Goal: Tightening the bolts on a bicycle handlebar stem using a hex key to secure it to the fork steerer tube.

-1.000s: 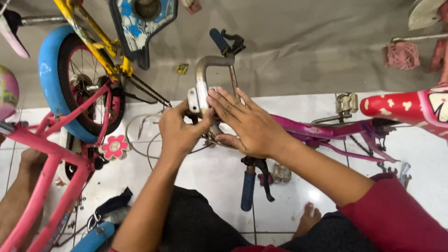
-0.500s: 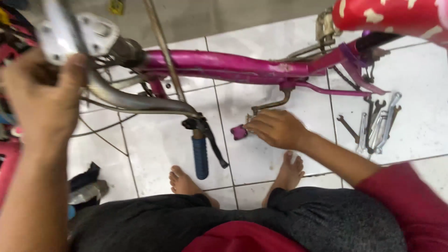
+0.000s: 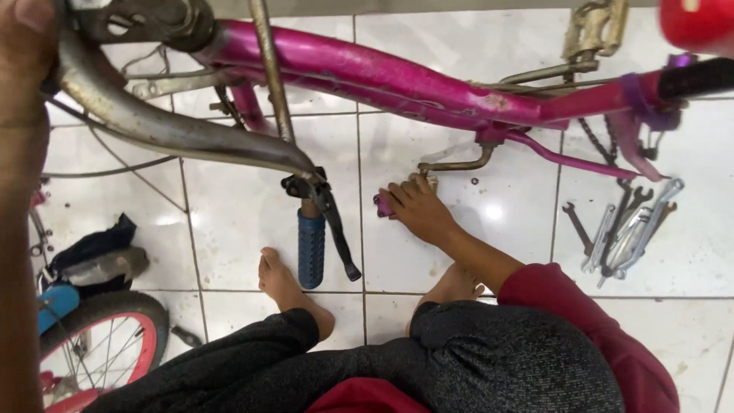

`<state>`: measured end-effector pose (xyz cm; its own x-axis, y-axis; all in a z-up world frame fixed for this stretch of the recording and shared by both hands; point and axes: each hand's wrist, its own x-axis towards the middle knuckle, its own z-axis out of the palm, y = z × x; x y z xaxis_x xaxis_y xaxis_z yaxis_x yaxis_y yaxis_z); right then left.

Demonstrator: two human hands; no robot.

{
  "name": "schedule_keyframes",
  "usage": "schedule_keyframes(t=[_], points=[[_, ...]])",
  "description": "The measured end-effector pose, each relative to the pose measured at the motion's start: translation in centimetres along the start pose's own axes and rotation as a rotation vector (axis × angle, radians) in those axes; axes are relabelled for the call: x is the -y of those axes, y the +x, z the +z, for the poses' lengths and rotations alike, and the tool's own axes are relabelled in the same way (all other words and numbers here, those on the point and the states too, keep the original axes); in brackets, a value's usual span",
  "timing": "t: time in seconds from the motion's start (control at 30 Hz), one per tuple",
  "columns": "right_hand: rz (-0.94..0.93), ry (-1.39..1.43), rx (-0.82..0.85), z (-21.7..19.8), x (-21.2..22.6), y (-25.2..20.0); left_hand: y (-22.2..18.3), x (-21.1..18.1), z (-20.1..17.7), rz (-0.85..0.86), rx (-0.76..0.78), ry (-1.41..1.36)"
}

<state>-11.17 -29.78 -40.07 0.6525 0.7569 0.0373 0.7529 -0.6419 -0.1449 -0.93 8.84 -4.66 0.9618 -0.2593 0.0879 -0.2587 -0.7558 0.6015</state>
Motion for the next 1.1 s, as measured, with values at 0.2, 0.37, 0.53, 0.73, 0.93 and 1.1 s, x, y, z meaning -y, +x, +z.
schedule_keyframes(t=[0.2,0.37,0.53,0.73,0.93,1.1], points=[[0.080,0.084,-0.083,-1.2,0.0,0.5,0.3,-1.2,0.3,0.021,-0.014,-0.054],[0.191,0.348,-0.137,-3.6,-0.3,1.1,0.5,-0.6,0.5,0.031,-0.021,-0.085],[0.195,0.569,-0.169,-8.4,-0.5,1.0,-0.1,1.1,0.4,0.141,-0.125,0.007],[0.102,0.531,-0.318,-14.8,-1.9,0.4,1.2,-1.6,0.0,0.043,-0.142,-0.164],[-0.015,0.382,-0.510,-25.2,-2.6,1.5,2.6,-4.9,0.2,0.118,-0.217,-0.163],[0.014,0.339,-0.569,-33.4,-1.4,4.8,3.1,-6.3,0.5,0.117,-0.271,-0.161]])
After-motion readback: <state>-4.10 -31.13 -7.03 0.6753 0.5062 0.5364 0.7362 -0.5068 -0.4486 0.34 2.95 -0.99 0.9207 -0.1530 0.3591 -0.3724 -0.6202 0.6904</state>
